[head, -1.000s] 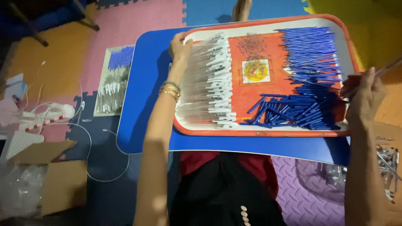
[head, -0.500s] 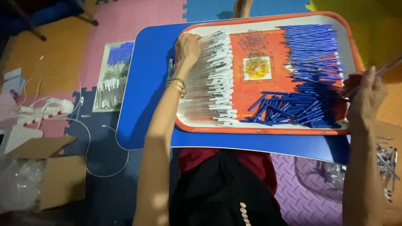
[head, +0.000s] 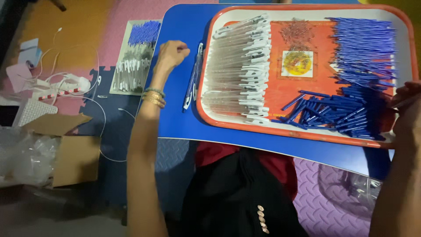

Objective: The person assembles ballpoint pens by picking up clear pen barrels, inserting blue ink cartridges, and attaching blue pen caps while working at a small blue table.

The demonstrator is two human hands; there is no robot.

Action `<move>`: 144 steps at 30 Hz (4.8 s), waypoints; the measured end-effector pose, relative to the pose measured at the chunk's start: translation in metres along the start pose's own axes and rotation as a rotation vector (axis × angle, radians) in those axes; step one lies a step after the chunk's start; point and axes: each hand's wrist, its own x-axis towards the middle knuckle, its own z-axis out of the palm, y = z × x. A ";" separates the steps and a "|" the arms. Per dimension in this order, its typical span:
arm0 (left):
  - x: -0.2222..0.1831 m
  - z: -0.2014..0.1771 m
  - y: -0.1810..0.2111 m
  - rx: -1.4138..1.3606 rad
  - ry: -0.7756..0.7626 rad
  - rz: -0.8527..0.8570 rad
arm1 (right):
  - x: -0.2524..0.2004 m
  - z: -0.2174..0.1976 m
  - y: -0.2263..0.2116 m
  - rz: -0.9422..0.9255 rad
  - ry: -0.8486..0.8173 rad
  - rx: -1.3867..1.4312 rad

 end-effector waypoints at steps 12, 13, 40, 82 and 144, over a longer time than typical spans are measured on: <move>-0.013 0.014 0.077 0.274 -0.198 -0.164 | -0.020 0.002 -0.009 -0.172 -0.001 -0.295; -0.021 0.008 0.083 0.271 -0.196 -0.166 | -0.014 -0.001 -0.005 -0.174 -0.003 -0.297; -0.205 -0.142 0.203 -0.852 0.152 0.110 | -0.261 0.196 -0.090 -0.423 -0.312 -0.185; -0.222 0.052 0.233 -1.579 -0.614 0.078 | -0.294 0.246 -0.070 -0.477 -0.439 0.066; -0.236 0.062 0.241 -1.422 -0.826 0.234 | -0.262 0.237 -0.113 -0.624 -0.710 -0.282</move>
